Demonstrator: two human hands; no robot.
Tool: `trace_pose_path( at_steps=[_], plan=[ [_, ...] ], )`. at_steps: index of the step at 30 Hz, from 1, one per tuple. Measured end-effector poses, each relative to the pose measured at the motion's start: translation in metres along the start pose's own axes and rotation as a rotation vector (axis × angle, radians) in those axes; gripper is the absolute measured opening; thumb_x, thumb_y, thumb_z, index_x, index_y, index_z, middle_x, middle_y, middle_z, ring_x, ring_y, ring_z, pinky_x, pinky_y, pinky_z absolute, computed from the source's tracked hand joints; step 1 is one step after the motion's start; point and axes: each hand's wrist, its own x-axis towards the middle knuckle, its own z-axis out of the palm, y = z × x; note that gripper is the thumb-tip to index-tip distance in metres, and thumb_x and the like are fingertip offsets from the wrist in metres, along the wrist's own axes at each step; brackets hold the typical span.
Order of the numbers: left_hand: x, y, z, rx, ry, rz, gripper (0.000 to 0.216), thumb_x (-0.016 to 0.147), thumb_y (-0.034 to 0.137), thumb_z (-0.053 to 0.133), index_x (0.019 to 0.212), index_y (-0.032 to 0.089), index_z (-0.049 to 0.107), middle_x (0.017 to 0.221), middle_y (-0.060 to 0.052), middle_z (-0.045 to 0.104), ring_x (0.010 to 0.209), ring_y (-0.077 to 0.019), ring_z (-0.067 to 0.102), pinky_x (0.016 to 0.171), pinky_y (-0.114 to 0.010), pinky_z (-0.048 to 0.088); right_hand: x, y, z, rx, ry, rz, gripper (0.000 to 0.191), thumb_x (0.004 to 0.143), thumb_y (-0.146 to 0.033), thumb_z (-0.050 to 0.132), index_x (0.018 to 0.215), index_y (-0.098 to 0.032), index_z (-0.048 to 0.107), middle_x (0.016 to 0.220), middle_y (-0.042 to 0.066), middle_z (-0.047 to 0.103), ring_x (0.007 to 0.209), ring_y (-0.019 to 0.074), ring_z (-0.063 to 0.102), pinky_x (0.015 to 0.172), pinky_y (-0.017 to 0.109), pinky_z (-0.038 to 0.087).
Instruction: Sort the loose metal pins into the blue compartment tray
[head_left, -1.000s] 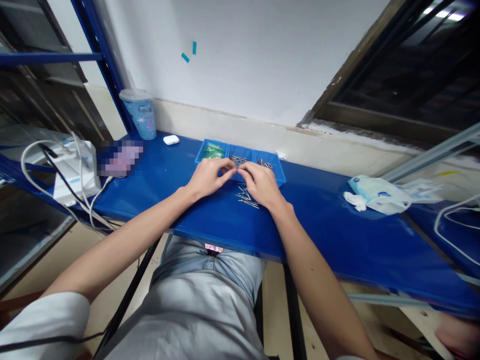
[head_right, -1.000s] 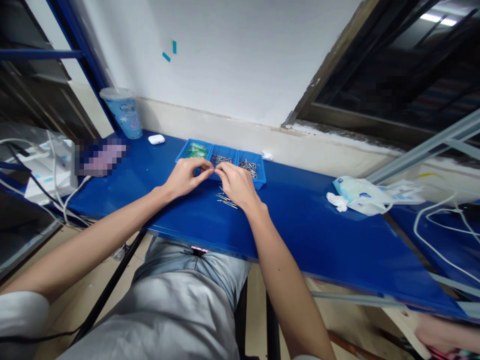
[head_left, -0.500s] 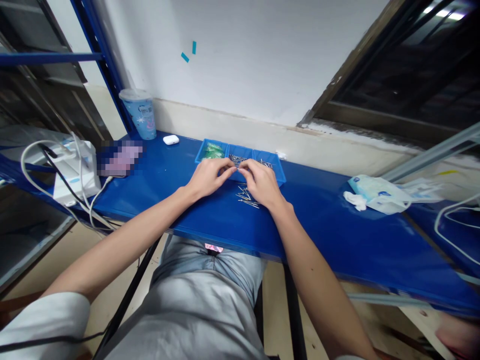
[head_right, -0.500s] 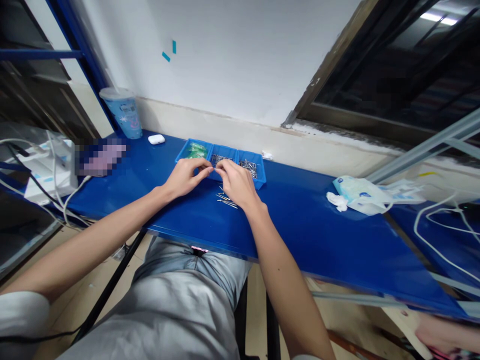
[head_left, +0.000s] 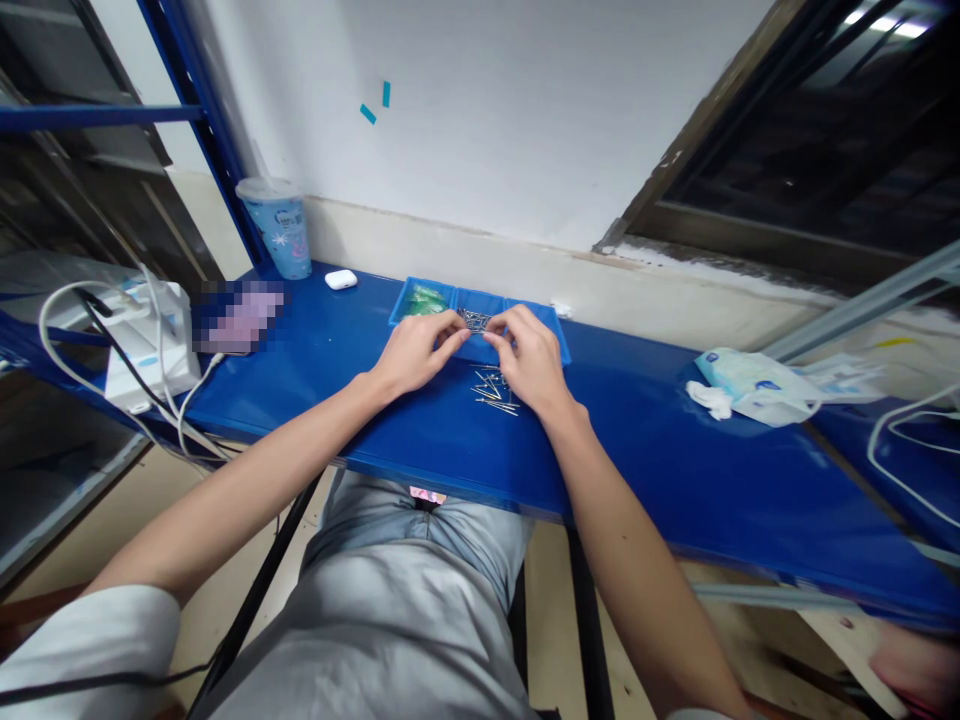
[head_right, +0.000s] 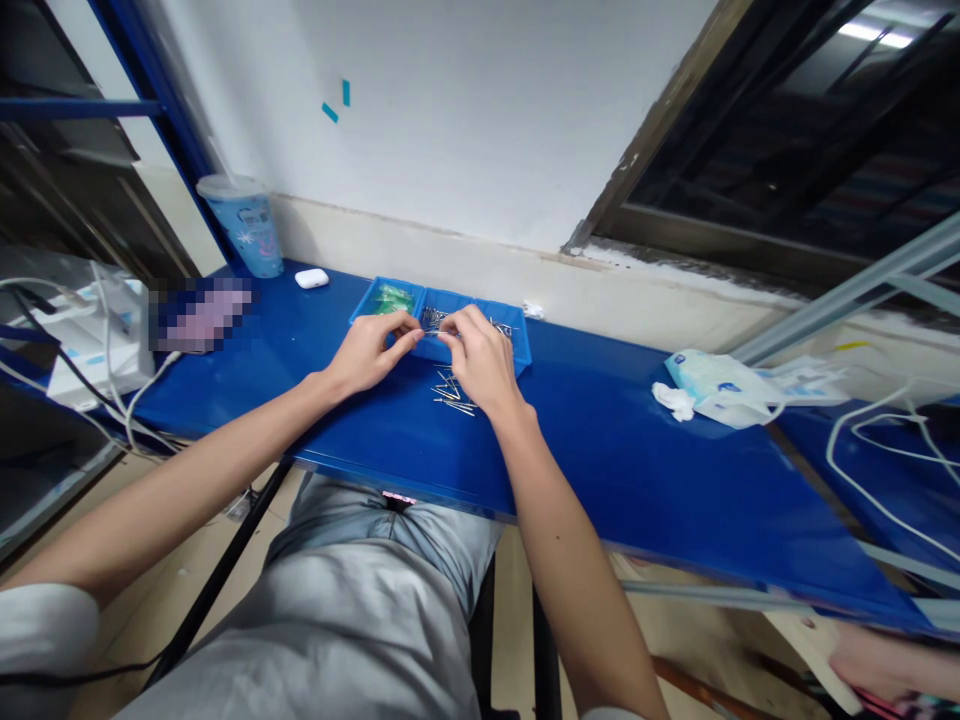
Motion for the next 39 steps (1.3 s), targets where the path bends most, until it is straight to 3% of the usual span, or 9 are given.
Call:
trace_pose_path(
  at_steps=[12, 25, 39],
  plan=[
    [-0.0001, -0.0036, 0.0022, 0.013, -0.007, 0.018, 0.026, 0.106, 0.039, 0.052, 0.100, 0.019, 0.067, 0.086, -0.002, 0.074, 0.076, -0.0172, 0.067, 0.074, -0.029, 0.045, -0.0011, 0.0067, 0.0038, -0.001, 0.067, -0.035, 0.008, 0.103, -0.027, 0.059, 0.098, -0.025, 0.063, 0.100, 0.005, 0.068, 0.089, 0.0220, 0.065, 0.078, 0.035, 0.047],
    [-0.0025, -0.0052, 0.0026, 0.097, -0.124, 0.108, 0.025, 0.108, 0.033, 0.045, 0.105, 0.018, 0.066, 0.095, -0.006, 0.076, 0.080, -0.0187, 0.067, 0.075, -0.031, 0.046, -0.0027, 0.0071, 0.0075, 0.047, -0.037, -0.094, 0.015, 0.107, -0.029, 0.052, 0.100, -0.024, 0.065, 0.103, 0.007, 0.069, 0.091, 0.0225, 0.065, 0.081, 0.036, 0.047],
    [-0.0012, -0.0092, 0.0064, 0.098, -0.100, 0.155, 0.027, 0.106, 0.034, 0.052, 0.104, 0.018, 0.073, 0.087, -0.004, 0.073, 0.076, -0.0186, 0.064, 0.072, -0.030, 0.045, -0.0020, 0.0030, 0.0091, -0.007, -0.050, -0.035, 0.032, 0.109, -0.036, 0.049, 0.080, -0.023, 0.056, 0.085, 0.004, 0.063, 0.078, 0.0196, 0.057, 0.071, 0.034, 0.037]
  ],
)
